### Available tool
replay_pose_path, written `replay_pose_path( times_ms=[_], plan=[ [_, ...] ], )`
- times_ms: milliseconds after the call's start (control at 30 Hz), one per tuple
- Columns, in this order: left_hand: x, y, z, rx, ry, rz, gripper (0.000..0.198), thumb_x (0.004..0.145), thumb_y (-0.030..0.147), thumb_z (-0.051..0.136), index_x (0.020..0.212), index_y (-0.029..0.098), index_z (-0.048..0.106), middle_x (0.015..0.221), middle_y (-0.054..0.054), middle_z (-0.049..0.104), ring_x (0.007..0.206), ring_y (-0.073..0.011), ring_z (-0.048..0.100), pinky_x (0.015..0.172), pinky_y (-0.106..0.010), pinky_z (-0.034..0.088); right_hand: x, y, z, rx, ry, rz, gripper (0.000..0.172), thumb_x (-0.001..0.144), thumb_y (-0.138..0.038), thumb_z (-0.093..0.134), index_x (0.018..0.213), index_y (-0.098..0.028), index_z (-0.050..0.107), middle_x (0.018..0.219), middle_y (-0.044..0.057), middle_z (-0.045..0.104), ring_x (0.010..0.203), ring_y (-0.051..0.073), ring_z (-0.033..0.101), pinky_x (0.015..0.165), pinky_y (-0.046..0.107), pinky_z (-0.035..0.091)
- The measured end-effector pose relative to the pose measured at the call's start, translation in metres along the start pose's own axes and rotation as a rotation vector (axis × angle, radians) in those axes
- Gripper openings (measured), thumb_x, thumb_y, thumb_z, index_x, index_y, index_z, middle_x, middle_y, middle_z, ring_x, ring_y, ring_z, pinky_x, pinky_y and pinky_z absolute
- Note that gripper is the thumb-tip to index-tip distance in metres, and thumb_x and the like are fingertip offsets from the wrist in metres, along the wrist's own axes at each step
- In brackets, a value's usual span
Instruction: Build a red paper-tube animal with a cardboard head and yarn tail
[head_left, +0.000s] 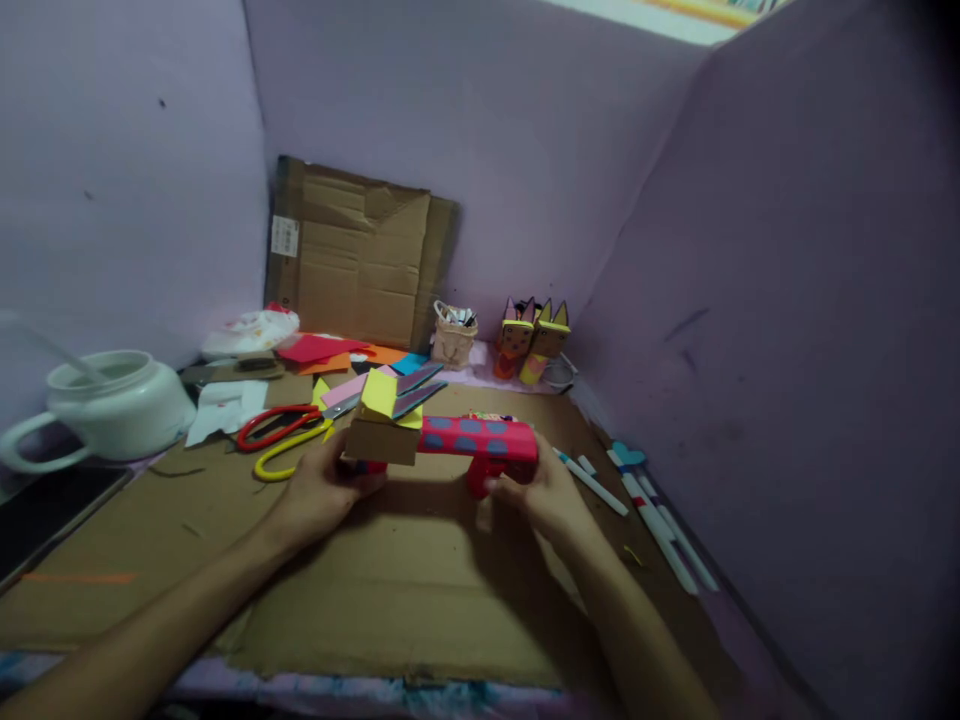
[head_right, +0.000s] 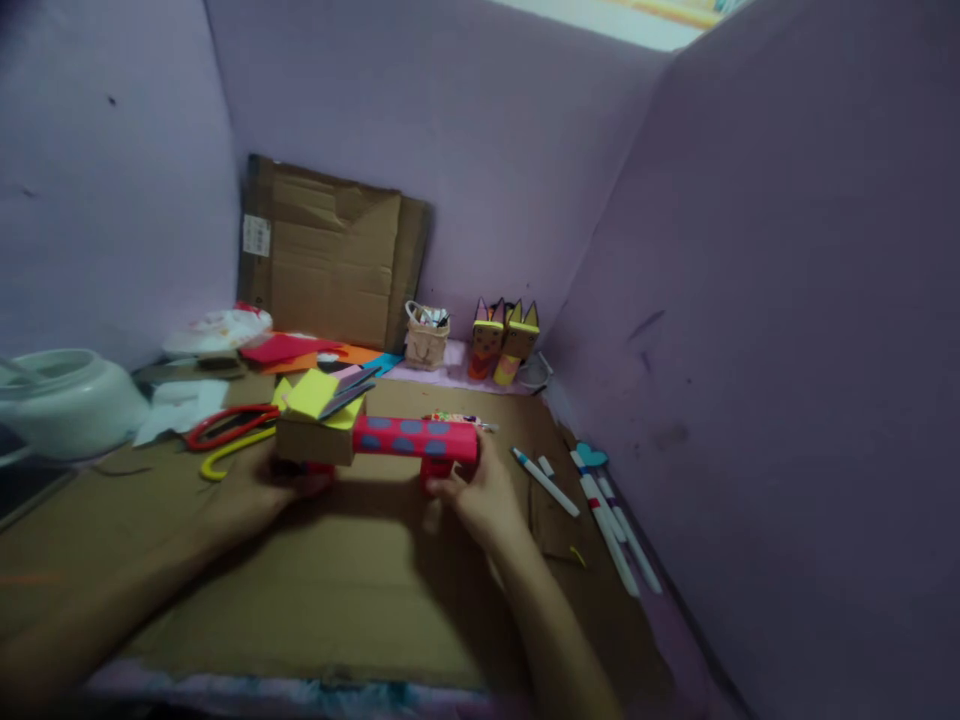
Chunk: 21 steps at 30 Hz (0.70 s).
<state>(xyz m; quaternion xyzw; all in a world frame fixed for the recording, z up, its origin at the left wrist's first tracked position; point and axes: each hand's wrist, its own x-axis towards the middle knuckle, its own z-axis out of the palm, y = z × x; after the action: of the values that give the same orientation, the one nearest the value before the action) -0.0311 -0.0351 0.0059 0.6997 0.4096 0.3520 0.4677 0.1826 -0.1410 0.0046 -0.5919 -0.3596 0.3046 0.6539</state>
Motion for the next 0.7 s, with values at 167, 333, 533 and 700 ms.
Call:
replay_pose_path(
  times_ms=[167,333,533,700],
  plan=[
    [0.004,0.000,0.001,0.040,0.011,0.007,0.035,0.058,0.032,0.070,0.087,0.016,0.059,0.078,-0.003,0.064,0.070,-0.0211,0.059,0.061,-0.030,0.047,0.002,0.000,0.012,-0.004,0.040,-0.084,0.036,0.051,-0.009,0.070,0.084,-0.018,0.058,0.080,0.000,0.065,0.071,0.017,0.059,0.072,0.032,0.047],
    [0.006,-0.004,0.003,-0.001,-0.019,-0.004,0.037,0.061,0.030,0.068,0.093,0.016,0.058,0.077,-0.001,0.063,0.069,-0.0202,0.059,0.062,-0.030,0.047,0.000,0.004,0.008,-0.061,0.031,-0.087,0.033,0.053,-0.011,0.070,0.083,-0.017,0.059,0.076,0.000,0.065,0.070,0.018,0.059,0.069,0.031,0.046],
    [0.008,-0.021,0.003,-0.039,-0.093,0.084,0.041,0.062,0.026,0.068,0.100,0.016,0.057,0.083,-0.002,0.064,0.075,-0.0196,0.059,0.067,-0.030,0.047,-0.007,0.004,0.002,-0.006,-0.003,0.011,0.044,0.045,-0.010,0.072,0.086,-0.018,0.059,0.084,0.002,0.067,0.078,0.021,0.061,0.074,0.032,0.046],
    [0.006,-0.008,-0.002,0.040,-0.104,0.093,0.039,0.063,0.026,0.067,0.100,0.016,0.058,0.084,-0.003,0.064,0.071,-0.0185,0.057,0.063,-0.029,0.045,-0.009,0.003,0.001,-0.060,-0.010,0.086,0.029,0.048,-0.020,0.075,0.073,-0.017,0.062,0.072,0.003,0.067,0.071,0.022,0.060,0.070,0.034,0.046]
  ],
)
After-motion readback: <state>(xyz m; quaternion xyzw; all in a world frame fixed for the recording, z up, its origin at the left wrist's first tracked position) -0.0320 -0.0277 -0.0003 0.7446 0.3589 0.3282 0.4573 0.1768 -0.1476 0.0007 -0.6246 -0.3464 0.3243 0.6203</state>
